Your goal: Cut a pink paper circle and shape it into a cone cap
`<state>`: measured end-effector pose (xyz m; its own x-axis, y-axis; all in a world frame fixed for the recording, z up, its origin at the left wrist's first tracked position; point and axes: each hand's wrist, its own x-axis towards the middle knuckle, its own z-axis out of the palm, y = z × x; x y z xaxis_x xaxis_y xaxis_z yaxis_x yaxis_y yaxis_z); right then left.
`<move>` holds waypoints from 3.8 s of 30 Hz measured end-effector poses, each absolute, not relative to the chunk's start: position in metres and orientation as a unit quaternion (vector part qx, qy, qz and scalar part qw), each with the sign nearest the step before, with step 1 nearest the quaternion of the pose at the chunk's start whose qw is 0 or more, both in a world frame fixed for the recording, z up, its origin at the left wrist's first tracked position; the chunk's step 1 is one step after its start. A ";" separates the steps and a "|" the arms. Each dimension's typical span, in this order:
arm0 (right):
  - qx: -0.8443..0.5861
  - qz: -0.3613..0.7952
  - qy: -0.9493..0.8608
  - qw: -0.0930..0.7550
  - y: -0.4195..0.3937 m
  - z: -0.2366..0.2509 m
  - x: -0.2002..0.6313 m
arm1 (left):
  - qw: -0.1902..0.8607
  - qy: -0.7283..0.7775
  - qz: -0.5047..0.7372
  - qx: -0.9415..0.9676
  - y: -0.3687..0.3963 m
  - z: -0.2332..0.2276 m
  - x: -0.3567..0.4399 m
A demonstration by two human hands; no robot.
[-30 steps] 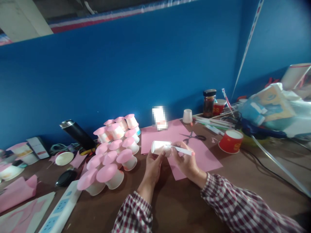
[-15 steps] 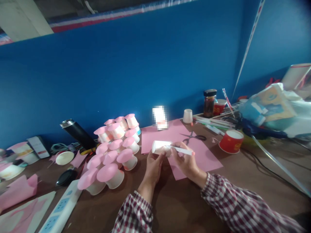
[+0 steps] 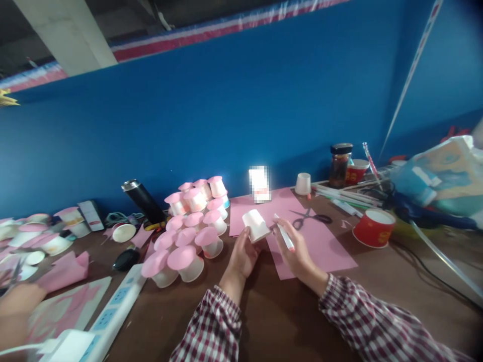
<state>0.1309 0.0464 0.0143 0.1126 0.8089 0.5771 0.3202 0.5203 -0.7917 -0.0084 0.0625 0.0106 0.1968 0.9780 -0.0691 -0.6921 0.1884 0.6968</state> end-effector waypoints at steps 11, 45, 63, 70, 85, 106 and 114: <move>-0.423 0.175 -0.690 0.560 0.041 0.015 0.128 | 0.682 0.265 0.615 0.294 0.070 0.002 -0.011; -0.471 0.253 -0.625 0.569 0.051 0.002 0.132 | 0.681 0.255 0.555 0.403 0.035 0.003 -0.006; -0.489 0.216 -0.626 0.567 0.057 -0.005 0.135 | 0.692 0.273 0.573 0.344 0.039 0.004 -0.012; -0.489 0.186 -0.654 0.546 0.053 -0.003 0.133 | 0.718 0.267 0.576 0.284 0.045 0.002 -0.017; -0.499 0.170 -0.671 0.522 0.052 -0.003 0.131 | 0.700 0.260 0.587 0.312 0.042 0.001 -0.017; -0.518 0.095 -0.711 0.465 0.056 -0.003 0.153 | 0.691 0.293 0.598 0.281 0.045 0.000 -0.016; -0.523 0.105 -0.761 0.369 0.027 -0.001 0.217 | 0.639 0.291 0.608 0.371 0.026 0.004 -0.022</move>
